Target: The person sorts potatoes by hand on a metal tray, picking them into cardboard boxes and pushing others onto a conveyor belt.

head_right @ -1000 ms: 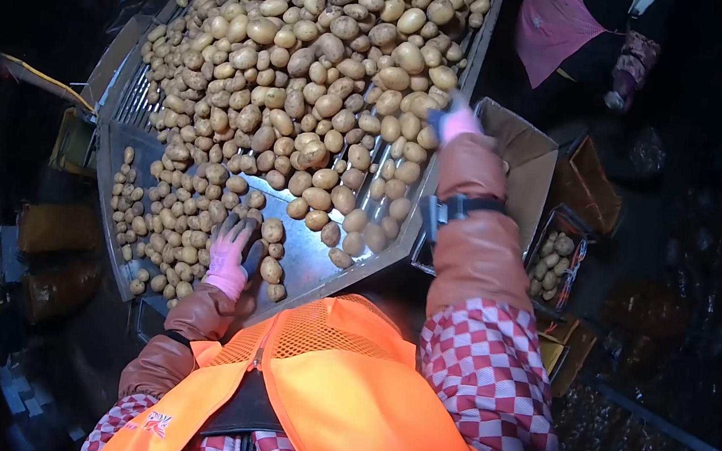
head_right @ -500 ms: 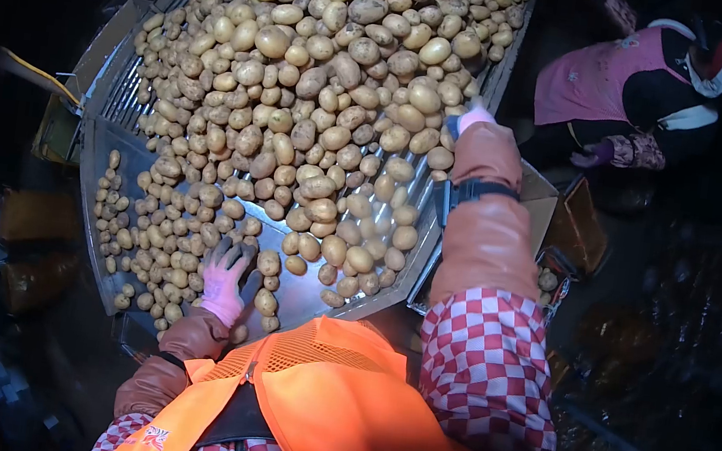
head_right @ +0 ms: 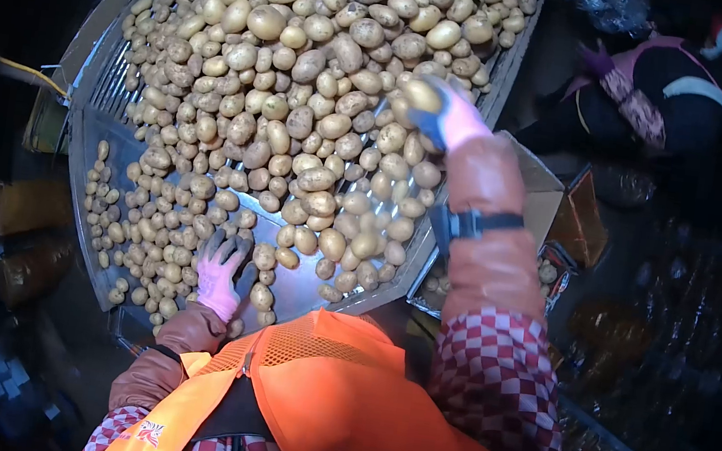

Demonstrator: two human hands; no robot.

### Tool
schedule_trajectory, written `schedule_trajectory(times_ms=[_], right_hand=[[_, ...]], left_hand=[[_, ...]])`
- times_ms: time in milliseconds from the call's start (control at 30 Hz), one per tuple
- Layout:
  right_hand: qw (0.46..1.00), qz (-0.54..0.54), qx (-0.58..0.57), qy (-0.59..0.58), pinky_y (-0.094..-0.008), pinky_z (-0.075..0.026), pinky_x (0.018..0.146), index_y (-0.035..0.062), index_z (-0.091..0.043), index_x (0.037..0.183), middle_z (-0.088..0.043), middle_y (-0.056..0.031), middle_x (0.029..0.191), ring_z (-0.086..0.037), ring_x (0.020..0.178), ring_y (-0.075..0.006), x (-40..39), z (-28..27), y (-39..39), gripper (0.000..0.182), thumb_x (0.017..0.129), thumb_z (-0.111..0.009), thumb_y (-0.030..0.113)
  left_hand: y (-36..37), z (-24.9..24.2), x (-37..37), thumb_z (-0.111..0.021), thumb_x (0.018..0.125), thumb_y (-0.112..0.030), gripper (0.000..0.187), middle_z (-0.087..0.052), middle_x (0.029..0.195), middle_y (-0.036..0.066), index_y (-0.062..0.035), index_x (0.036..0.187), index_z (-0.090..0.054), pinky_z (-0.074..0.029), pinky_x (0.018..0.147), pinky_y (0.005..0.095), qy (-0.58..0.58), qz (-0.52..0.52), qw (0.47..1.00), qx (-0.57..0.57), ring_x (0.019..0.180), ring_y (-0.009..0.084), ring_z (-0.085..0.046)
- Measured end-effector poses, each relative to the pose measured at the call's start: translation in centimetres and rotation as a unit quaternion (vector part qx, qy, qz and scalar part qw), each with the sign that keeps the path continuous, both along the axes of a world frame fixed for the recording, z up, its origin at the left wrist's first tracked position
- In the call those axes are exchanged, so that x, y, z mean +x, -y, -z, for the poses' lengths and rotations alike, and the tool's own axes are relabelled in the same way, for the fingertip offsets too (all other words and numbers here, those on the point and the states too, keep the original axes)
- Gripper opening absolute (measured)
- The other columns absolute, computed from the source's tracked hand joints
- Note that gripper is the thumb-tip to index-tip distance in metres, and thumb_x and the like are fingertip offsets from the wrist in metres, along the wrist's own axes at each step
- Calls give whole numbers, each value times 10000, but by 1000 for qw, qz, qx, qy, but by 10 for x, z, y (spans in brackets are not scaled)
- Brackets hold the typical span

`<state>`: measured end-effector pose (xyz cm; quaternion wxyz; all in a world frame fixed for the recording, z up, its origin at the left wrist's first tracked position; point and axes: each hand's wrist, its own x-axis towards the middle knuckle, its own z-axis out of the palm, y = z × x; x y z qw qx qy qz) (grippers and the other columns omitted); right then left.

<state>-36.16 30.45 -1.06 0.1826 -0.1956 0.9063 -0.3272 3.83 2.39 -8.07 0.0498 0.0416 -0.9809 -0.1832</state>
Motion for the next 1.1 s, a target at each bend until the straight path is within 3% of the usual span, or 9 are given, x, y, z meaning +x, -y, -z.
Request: schedule_trajectory(times_ms=[100, 200, 267, 333, 467, 700, 833, 1000, 1100], right_hand=[[959, -33, 281, -11, -447, -451, 1096, 281, -556, 1405, -437, -221, 1507, -492, 1352, -392, 10, -35, 57, 691, 778, -750, 495], [997, 17, 80, 9, -404, -520, 938, 120, -597, 1322, -646, -170, 1150, -630, 1092, -335, -26, 50, 37, 626, 809, -780, 429], [995, 30, -95, -26, -368, -572, 804, 86, -680, 1174, -719, -162, 1023, -708, 956, -259, 12, 8, 31, 381, 861, -763, 287], [837, 154, -486, 201, -362, -577, 715, 100, -676, 1178, -719, -124, 1019, -697, 873, -215, 60, 27, 15, 354, 891, -742, 297], [649, 215, -657, 316, -371, -603, 585, 95, -510, 1400, -677, -152, 1170, -687, 729, -261, 164, 44, -66, 561, 940, -669, 374], [552, 390, -690, 259, -438, -630, 750, 107, -516, 1383, -639, -204, 1171, -672, 948, -330, 246, 36, -339, 568, 952, -656, 450], [650, 468, -520, 297, -404, -563, 928, 56, -472, 1437, -626, -181, 1250, -634, 1090, -313, 253, 39, -431, 676, 909, -730, 391], [740, 594, -305, 80, -373, -507, 975, 42, -467, 1461, -645, -151, 1287, -625, 1172, -273, 227, 100, -406, 627, 937, -712, 285], [682, 529, -492, 115, -449, -481, 989, 56, -518, 1428, -626, -145, 1336, -623, 1174, -288, 187, 100, -307, 505, 999, -560, 318]], left_hand=[[2, 3, 1, -718, 835, -277, 462, -593, 1245, 137, -124, 1267, -667, -370, 1070, 586, -8, -1, 1000, -11, 1287, 418, -482], [1, 8, 6, -717, 838, -279, 467, -595, 1256, 141, -116, 1272, -663, -368, 1070, 591, -11, -1, 1000, -17, 1292, 421, -479], [-1, 8, 6, -716, 840, -280, 468, -597, 1262, 144, -110, 1273, -661, -366, 1071, 595, -13, 8, 1000, -19, 1297, 423, -476], [0, 11, 9, -710, 844, -274, 469, -596, 1283, 148, -100, 1277, -657, -374, 1076, 583, -15, 15, 1000, -20, 1310, 433, -471], [1, 20, 10, -708, 854, -302, 474, -606, 1277, 156, -94, 1277, -662, -382, 1078, 575, -39, 28, 999, -25, 1300, 437, -483], [1, 29, 13, -706, 857, -293, 438, -620, 1284, 172, -109, 1253, -684, -376, 1099, 557, -38, 15, 998, -53, 1315, 428, -489], [-3, 27, 15, -699, 869, -296, 419, -618, 1287, 181, -100, 1238, -688, -384, 1091, 553, -50, 18, 997, -57, 1314, 428, -488], [7, 39, 21, -687, 888, -337, 435, -607, 1299, 175, -116, 1263, -677, -364, 1107, 570, -32, 17, 998, -57, 1328, 434, -468], [1, 36, 22, -643, 921, -401, 477, -574, 1372, 159, -159, 1331, -642, -275, 1162, 591, -7, -6, 997, -79, 1385, 415, -409]])
